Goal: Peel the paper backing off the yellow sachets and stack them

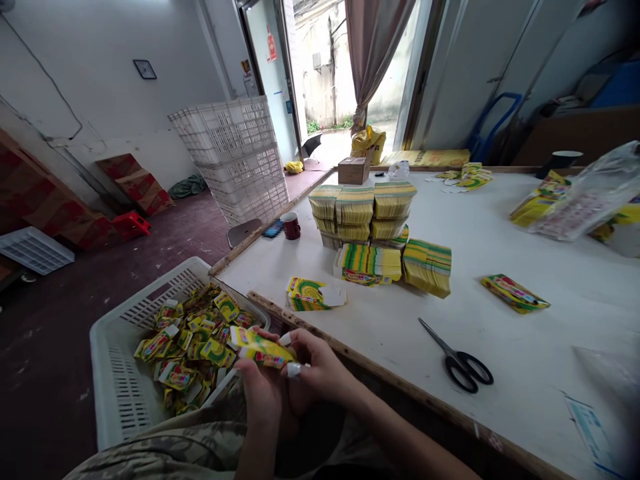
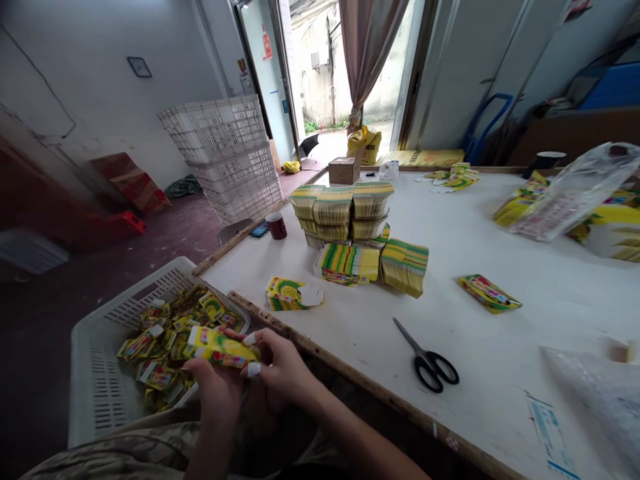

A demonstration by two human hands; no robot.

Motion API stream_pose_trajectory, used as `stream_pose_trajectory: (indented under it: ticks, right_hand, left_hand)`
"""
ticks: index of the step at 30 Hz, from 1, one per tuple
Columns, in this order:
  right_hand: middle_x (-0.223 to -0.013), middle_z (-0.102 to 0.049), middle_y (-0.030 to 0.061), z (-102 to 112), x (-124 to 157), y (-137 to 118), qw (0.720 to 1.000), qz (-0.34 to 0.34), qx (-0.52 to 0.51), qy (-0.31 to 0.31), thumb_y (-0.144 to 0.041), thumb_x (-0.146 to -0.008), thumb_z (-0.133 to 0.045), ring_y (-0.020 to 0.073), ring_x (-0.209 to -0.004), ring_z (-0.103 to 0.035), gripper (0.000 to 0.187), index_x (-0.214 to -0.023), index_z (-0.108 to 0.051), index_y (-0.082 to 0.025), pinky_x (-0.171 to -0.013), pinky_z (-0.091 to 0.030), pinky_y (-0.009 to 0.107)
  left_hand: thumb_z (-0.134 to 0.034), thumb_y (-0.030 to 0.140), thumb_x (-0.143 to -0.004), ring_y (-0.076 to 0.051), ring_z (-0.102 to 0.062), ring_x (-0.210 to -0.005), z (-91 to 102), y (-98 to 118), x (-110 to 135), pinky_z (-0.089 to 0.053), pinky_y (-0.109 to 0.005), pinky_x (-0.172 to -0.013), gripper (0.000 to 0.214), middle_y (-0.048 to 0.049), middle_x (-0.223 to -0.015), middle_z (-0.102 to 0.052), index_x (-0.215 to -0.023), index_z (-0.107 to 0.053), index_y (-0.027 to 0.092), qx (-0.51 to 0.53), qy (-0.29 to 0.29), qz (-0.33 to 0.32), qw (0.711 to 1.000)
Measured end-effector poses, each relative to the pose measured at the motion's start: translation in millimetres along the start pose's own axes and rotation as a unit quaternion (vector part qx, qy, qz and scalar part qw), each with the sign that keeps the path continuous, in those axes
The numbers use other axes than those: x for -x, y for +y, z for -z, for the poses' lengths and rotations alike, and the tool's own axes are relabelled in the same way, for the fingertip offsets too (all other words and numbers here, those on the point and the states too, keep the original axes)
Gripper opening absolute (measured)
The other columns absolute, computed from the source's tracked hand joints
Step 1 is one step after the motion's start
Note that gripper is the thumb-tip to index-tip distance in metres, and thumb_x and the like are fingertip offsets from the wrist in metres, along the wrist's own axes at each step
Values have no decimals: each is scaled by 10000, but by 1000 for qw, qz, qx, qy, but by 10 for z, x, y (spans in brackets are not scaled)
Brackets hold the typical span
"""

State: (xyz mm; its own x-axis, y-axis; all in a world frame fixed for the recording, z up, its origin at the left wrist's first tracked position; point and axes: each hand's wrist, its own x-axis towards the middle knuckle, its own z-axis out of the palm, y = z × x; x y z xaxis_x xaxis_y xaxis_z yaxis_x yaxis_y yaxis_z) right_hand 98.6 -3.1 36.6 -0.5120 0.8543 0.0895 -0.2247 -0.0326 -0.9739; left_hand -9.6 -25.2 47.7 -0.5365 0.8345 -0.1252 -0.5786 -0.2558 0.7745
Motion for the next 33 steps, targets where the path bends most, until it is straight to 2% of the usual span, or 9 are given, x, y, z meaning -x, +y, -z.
stream_pose_trajectory:
  ticks: [5, 10, 13, 16, 19, 22, 25, 28, 33]
  right_hand:
    - [-764, -621, -3, 201, 9, -49, 992, 60, 91, 55, -281, -805, -616, 148, -710, -556, 107, -831, -629, -178, -644, -446, 251]
    - [-889, -668, 38, 402, 103, -193, 945, 118, 295, 74, -100, -824, -528, 186, -824, -579, 202, -909, -678, -204, -743, -450, 299]
    - [-895, -678, 48, 443, 159, -313, 862, 166, 479, 21, -95, -866, -508, 213, -866, -556, 233, -934, -688, -228, -841, -424, 375]
    - [-840, -673, 15, 380, 219, -366, 827, 220, 515, -56, -140, -894, -525, 193, -872, -564, 189, -897, -679, -249, -1017, -327, 447]
    - [-1127, -625, 69, 325, 267, -308, 859, 230, 457, 17, -125, -838, -562, 244, -1153, -500, 309, -1119, -607, -247, -1128, -186, 504]
    - [-1386, -446, 153, 327, 270, -177, 935, 156, 283, 143, -240, -802, -620, 292, -1326, -366, 636, -1383, -365, -197, -1091, -309, 481]
    - [-1223, -597, 144, 308, 241, -70, 997, 19, 2, 76, -439, -856, -555, 294, -1149, -568, 551, -1330, -438, -184, -954, -466, 448]
    - [-1011, -699, 114, 247, 221, -34, 978, -97, -185, -7, -527, -815, -583, 294, -998, -652, 484, -1147, -602, -175, -912, -488, 442]
    - [-1026, -714, 84, 227, 223, -5, 969, -124, -209, -38, -511, -705, -713, 281, -1010, -657, 485, -1094, -652, -228, -964, -465, 425]
  left_hand:
    - [-769, 440, -661, -179, -626, -883, 135, -43, -18, -501, -304, -847, 357, 4, -886, -675, -913, -634, 226, -127, 12, -56, 990]
    - [-688, 477, -742, -222, -623, -1011, 286, 180, -125, -495, -351, -901, 408, -65, -1059, -662, -1031, -590, 205, -230, -53, -123, 964]
    - [-747, 482, -660, -293, -508, -1227, 312, 364, -135, -400, -425, -1039, 700, -125, -1301, -554, -1249, -478, 215, -373, -170, -166, 897]
    - [-812, 355, -578, -316, -522, -1208, 251, 396, -74, -420, -445, -1015, 825, -129, -1324, -544, -1299, -438, 215, -536, -268, -83, 796]
    - [-699, 348, -706, -277, -609, -1058, 173, 296, 12, -484, -412, -915, 598, -95, -1157, -641, -1240, -470, 205, -583, -309, -42, 750]
    - [-659, 374, -734, -269, -622, -1017, 151, 181, 89, -496, -402, -884, 571, -91, -1101, -651, -1228, -436, 198, -592, -285, -65, 751]
    - [-667, 348, -717, -290, -594, -1102, 183, 86, 150, -476, -426, -932, 687, -136, -1193, -616, -1302, -348, 179, -593, -288, -82, 747]
    - [-651, 318, -732, -311, -555, -1177, 227, 1, 196, -454, -450, -969, 717, -185, -1280, -561, -1340, -306, 159, -600, -303, -116, 731]
    - [-640, 227, -718, -295, -577, -1135, 233, -34, 239, -467, -421, -944, 566, -146, -1219, -578, -1239, -420, 202, -589, -332, -170, 716]
